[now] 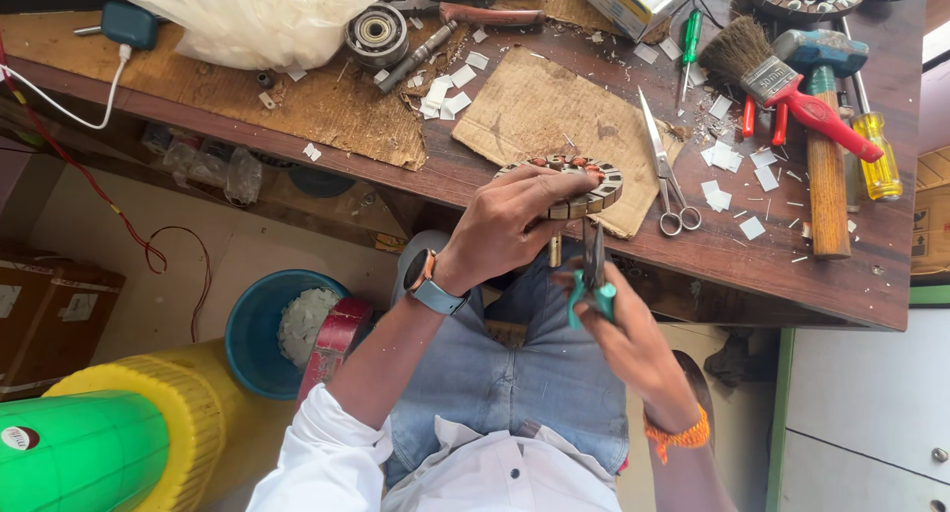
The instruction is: The person cuts small white rectangular pieces with scissors and inserts them into slots on a circular copper-wound stator. They use pliers to adjust the stator and repeat the cutting and insertion process throughout the clip.
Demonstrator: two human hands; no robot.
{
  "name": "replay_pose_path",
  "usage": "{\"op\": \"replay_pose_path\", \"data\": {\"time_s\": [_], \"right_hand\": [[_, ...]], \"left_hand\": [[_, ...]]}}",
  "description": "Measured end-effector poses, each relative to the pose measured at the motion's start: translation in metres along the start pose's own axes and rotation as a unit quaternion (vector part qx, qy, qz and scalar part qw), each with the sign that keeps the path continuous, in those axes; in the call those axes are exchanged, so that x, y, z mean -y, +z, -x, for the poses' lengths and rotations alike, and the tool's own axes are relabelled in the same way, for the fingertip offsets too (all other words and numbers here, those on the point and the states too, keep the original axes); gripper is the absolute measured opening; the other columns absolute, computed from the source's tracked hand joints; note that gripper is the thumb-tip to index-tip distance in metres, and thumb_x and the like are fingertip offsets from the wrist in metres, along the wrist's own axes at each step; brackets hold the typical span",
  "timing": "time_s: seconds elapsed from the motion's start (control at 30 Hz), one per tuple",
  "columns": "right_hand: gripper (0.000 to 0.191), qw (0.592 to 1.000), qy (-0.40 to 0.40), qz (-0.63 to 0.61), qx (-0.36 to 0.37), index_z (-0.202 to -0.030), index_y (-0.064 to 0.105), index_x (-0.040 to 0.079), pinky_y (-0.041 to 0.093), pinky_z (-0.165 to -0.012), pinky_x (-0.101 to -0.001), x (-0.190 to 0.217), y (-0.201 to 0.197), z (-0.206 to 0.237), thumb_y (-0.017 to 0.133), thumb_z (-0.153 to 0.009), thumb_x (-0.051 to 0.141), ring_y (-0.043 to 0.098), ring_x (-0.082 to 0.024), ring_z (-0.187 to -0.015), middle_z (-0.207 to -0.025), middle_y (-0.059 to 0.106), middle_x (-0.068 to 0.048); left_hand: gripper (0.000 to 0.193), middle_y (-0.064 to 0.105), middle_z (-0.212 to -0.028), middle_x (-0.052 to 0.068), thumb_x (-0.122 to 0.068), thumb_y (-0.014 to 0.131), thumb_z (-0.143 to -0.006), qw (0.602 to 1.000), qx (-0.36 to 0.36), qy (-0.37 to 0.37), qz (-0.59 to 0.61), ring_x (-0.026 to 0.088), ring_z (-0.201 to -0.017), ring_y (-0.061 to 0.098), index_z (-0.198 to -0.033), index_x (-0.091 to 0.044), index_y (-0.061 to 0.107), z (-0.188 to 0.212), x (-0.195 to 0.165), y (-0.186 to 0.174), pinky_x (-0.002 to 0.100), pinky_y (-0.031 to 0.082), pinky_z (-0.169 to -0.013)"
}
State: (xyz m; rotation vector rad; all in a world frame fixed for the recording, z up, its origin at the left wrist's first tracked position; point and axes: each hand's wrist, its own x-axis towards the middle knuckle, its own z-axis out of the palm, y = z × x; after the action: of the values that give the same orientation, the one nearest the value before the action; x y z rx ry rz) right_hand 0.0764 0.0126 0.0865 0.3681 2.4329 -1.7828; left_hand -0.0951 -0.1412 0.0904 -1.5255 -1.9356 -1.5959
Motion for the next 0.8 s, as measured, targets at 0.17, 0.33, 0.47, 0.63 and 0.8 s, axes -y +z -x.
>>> {"op": "replay_pose_path", "data": {"time_s": [0.17, 0.33, 0.47, 0.63, 0.8], "right_hand": [[0.032, 0.994, -0.084, 0.049, -0.049, -0.125, 0.057, 0.001, 0.049, -0.088, -0.0262, 0.009, 0.009, -0.006, 0.055, -0.093, 0.001, 0.063, -0.012, -0.097, -0.108, 0.071, -0.001], [0.021, 0.996, -0.026, -0.032, -0.079, -0.12, 0.053, 0.003, 0.057, -0.07, -0.0247, 0.005, 0.021, -0.01, 0.056, -0.102, 0.014, 0.057, -0.008, -0.08, -0.091, 0.057, -0.002], [0.025, 0.988, -0.015, 0.002, -0.155, -0.119, 0.053, 0.004, 0.052, -0.058, -0.0257, -0.005, 0.034, -0.021, 0.061, -0.098, 0.016, 0.058, -0.009, -0.066, -0.08, 0.061, -0.001], [0.016, 0.985, -0.084, -0.08, -0.128, -0.116, 0.054, 0.001, 0.048, -0.059, -0.0268, -0.012, 0.038, -0.032, 0.06, -0.103, 0.009, 0.053, -0.01, -0.067, -0.08, 0.056, -0.002], [0.021, 0.987, -0.086, -0.111, -0.08, -0.121, 0.054, -0.001, 0.057, -0.074, -0.0281, -0.007, 0.023, -0.035, 0.056, -0.1, 0.001, 0.062, -0.011, -0.08, -0.092, 0.063, -0.006]], "left_hand": [[0.045, 0.066, -0.138, 0.006, -0.005, 0.074, -0.092, 0.999, -0.007, 0.006, -0.039, 0.025, -0.128, 0.066, -0.136, -0.011, 0.064, 0.009, 0.002, -0.001, 0.04, 0.05, -0.115], [0.039, 0.068, -0.138, 0.003, -0.005, 0.073, -0.094, 0.999, 0.002, -0.001, -0.051, 0.023, -0.128, 0.066, -0.131, -0.014, 0.067, 0.01, 0.005, 0.003, 0.04, 0.05, -0.116], [0.036, 0.069, -0.134, 0.005, -0.006, 0.074, -0.093, 0.999, -0.016, 0.0, -0.048, 0.025, -0.127, 0.067, -0.128, -0.012, 0.068, 0.008, 0.004, 0.006, 0.041, 0.05, -0.114], [0.033, 0.071, -0.13, 0.006, -0.004, 0.074, -0.092, 0.999, -0.024, -0.002, -0.025, 0.025, -0.126, 0.069, -0.124, -0.01, 0.07, 0.002, 0.006, 0.003, 0.039, 0.054, -0.111], [0.031, 0.072, -0.127, 0.005, -0.005, 0.076, -0.091, 0.998, -0.05, -0.016, -0.021, 0.025, -0.123, 0.07, -0.121, -0.009, 0.07, -0.001, 0.01, 0.005, 0.039, 0.054, -0.11]]}}
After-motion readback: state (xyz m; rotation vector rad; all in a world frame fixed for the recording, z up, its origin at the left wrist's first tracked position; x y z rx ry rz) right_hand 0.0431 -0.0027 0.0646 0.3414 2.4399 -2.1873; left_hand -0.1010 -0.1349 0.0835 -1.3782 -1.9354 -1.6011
